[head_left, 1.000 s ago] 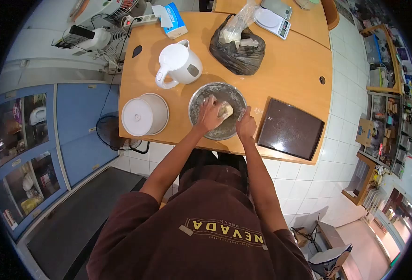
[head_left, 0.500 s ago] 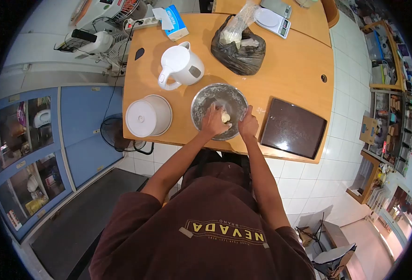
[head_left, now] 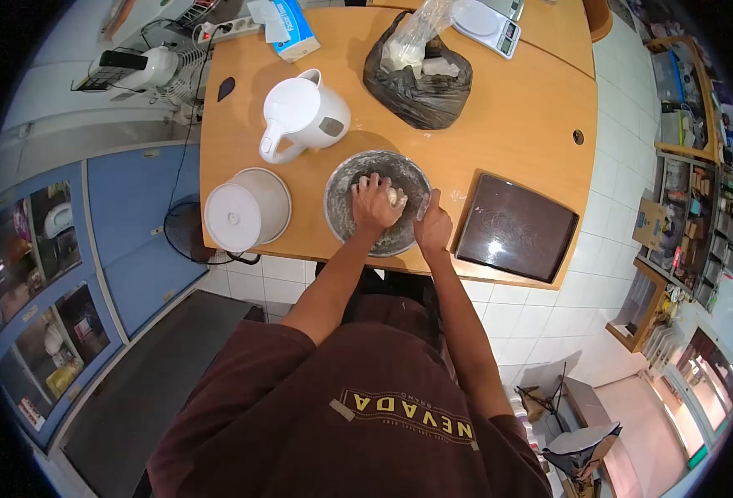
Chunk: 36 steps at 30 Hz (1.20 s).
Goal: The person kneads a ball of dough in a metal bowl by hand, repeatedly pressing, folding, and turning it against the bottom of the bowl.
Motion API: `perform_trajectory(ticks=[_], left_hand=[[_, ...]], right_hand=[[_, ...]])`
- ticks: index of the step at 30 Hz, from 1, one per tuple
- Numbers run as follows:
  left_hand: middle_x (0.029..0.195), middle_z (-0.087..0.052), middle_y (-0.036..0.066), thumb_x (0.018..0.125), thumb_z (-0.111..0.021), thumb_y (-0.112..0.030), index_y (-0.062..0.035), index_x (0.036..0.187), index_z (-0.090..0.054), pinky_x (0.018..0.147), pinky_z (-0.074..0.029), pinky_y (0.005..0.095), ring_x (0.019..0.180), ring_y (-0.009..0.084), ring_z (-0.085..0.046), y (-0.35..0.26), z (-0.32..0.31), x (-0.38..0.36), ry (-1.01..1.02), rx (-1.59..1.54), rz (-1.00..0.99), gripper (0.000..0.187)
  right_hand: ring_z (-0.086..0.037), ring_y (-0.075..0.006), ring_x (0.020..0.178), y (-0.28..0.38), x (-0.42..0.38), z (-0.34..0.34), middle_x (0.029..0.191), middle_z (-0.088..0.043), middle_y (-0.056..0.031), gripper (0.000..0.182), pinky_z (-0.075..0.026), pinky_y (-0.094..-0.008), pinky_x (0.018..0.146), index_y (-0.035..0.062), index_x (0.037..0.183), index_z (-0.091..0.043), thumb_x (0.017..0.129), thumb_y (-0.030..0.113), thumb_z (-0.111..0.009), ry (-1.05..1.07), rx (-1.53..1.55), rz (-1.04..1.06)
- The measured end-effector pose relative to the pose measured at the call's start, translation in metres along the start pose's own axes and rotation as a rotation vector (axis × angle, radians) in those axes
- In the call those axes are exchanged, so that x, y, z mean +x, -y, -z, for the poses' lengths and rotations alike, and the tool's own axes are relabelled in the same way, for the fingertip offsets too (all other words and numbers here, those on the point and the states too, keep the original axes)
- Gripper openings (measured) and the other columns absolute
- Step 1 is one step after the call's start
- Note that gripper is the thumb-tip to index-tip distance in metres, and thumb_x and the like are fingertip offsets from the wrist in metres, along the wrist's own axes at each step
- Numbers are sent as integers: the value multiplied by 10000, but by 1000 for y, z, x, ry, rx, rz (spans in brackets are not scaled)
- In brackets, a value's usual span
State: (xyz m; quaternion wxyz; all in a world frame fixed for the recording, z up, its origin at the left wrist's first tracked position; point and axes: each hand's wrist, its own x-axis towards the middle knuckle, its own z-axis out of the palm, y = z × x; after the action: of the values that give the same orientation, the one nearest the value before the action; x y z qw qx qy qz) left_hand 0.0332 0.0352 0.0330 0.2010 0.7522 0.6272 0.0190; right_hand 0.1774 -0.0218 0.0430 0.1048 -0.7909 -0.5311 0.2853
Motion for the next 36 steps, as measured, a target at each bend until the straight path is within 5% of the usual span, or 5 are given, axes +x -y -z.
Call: perform_trajectory(ticks=[15,20,27,30,36], left_hand=[[1188,-590,127,871,-618,-492,-136,1249,-621,1013,-348,497,1163,312,-514,14,-27,24,-4,-158,-15,519],[1279,-538,180,788,-716,-68,11,1268,-547,1066,-378,505,1236,410,-475,46,5,6,-72,-647,-179,515],[1329,-502,233,782,-705,-52,15,1374,-476,1112,-374,477,1285,439,-445,72,59,-62,-356,-299,18,637],[1384,-479,229,789,-656,20,9,1438,-422,1155,-332,462,1333,435,-416,74,45,-64,-399,-418,100,690],[1374,-554,238,766,-585,137,37,1458,-426,1127,-387,438,1306,377,-524,97,8,-56,-253,-956,261,717]], right_hand=[[-687,-470,771,4,-1,7,821,-685,-246,625,-551,-552,682,74,1277,-404,759,108,-754,24,-23,-4],[-669,-487,860,1,8,13,916,-678,-268,500,-536,-563,740,42,1285,-454,854,134,-691,55,-26,19],[-586,-438,1047,27,1,40,1091,-579,-226,344,-499,-524,893,17,1193,-518,882,100,-638,-293,115,425],[-571,-450,1113,43,4,26,1161,-574,-251,450,-482,-513,973,-24,1287,-495,902,157,-643,57,242,354],[-534,-493,1184,42,9,-34,1277,-524,-326,690,-453,-530,1033,-59,1411,-431,887,307,-692,71,-33,274]])
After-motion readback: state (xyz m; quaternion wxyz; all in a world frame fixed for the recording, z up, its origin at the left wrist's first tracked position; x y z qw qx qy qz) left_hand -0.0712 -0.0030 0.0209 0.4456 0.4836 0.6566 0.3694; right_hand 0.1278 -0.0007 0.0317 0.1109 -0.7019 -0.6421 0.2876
